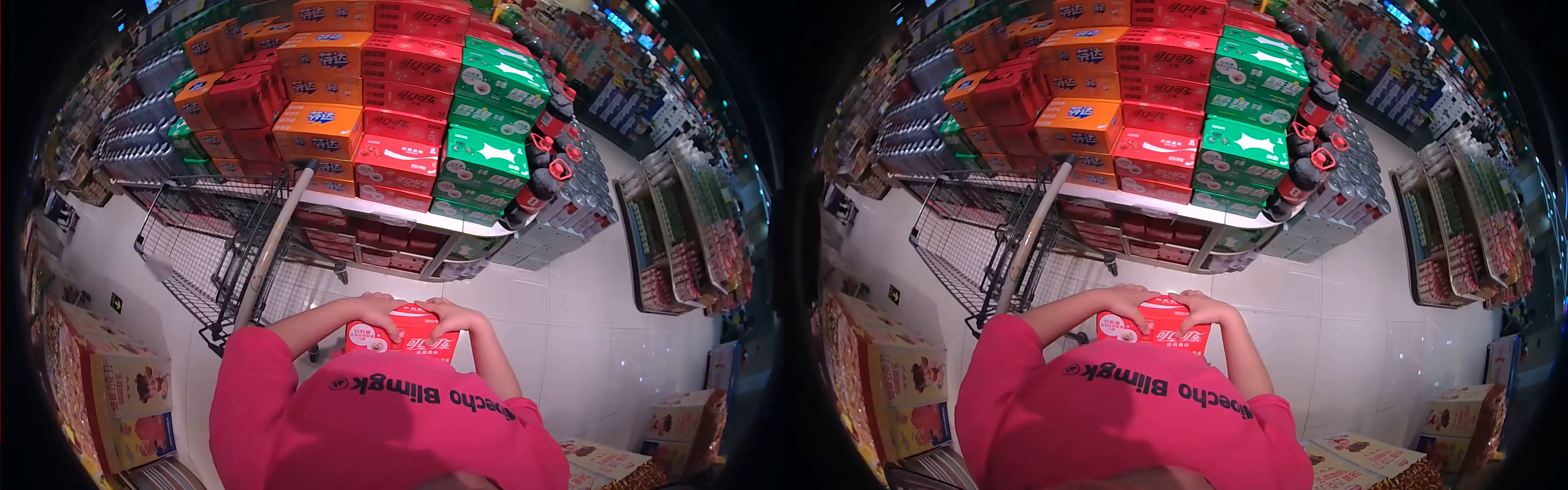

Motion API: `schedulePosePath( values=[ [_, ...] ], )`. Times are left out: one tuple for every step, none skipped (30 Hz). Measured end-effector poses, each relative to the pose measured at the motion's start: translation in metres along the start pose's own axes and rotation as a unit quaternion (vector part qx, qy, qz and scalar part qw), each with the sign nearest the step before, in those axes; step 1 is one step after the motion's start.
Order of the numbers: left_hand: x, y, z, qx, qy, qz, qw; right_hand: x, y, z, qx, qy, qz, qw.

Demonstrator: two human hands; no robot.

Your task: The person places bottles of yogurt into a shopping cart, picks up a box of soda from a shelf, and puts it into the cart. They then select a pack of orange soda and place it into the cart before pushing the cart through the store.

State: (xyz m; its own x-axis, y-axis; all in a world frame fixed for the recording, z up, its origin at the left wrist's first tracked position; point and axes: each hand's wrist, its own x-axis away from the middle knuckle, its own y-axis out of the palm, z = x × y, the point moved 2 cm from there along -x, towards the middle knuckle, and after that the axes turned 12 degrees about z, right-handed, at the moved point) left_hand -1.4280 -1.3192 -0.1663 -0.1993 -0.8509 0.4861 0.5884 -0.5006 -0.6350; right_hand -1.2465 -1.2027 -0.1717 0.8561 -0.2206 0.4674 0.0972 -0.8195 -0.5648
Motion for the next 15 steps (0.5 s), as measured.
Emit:
schedulePosePath(
  values=[
    [0.009, 0.004, -0.001, 0.028, -0.022, -0.011, 0.999, -0.007, 0.004, -0.002, -0.016, -0.002, -0.024, 1.000],
    [0.018, 0.005, -0.004, 0.065, -0.038, -0.015, 0.997, -0.016, 0.007, -0.005, -0.031, -0.001, -0.050, 0.998],
    [0.027, 0.008, -0.012, 0.127, -0.049, -0.023, 0.990, -0.024, 0.010, -0.010, -0.045, 0.001, -0.079, 0.996],
    [0.036, 0.012, -0.021, 0.191, -0.059, -0.026, 0.980, -0.032, 0.011, -0.022, -0.013, -0.012, -0.091, 0.996],
    [0.046, 0.021, -0.031, 0.254, -0.067, -0.027, 0.964, -0.041, 0.018, -0.031, -0.041, -0.019, -0.135, 0.990],
    [0.055, 0.035, -0.044, 0.329, -0.083, -0.018, 0.941, -0.052, 0.023, -0.043, -0.067, -0.026, -0.177, 0.982],
    [0.072, 0.041, -0.050, 0.352, -0.102, 0.008, 0.930, -0.063, 0.029, -0.056, -0.093, -0.033, -0.218, 0.971],
    [0.090, 0.048, -0.055, 0.373, -0.120, 0.033, 0.919, -0.074, 0.038, -0.070, -0.119, -0.039, -0.258, 0.958],
    [0.107, 0.055, -0.060, 0.393, -0.138, 0.057, 0.907, -0.084, 0.049, -0.084, -0.122, -0.039, -0.291, 0.948],
    [0.125, 0.065, -0.067, 0.406, -0.169, 0.069, 0.896, -0.093, 0.061, -0.098, -0.126, -0.038, -0.324, 0.937],
    [0.138, 0.081, -0.080, 0.443, -0.174, 0.078, 0.876, -0.102, 0.076, -0.112, -0.131, -0.035, -0.356, 0.925],
    [0.148, 0.104, -0.097, 0.480, -0.180, 0.086, 0.854, -0.115, 0.096, -0.120, -0.122, -0.023, -0.385, 0.914],
    [0.166, 0.122, -0.107, 0.515, -0.185, 0.092, 0.832, -0.125, 0.117, -0.132, -0.095, -0.028, -0.406, 0.908],
    [0.186, 0.142, -0.116, 0.558, -0.190, 0.111, 0.800, -0.135, 0.137, -0.145, -0.070, -0.034, -0.425, 0.902],
    [0.204, 0.159, -0.121, 0.589, -0.186, 0.127, 0.776, -0.145, 0.158, -0.159, -0.046, -0.042, -0.443, 0.895]
  ],
)
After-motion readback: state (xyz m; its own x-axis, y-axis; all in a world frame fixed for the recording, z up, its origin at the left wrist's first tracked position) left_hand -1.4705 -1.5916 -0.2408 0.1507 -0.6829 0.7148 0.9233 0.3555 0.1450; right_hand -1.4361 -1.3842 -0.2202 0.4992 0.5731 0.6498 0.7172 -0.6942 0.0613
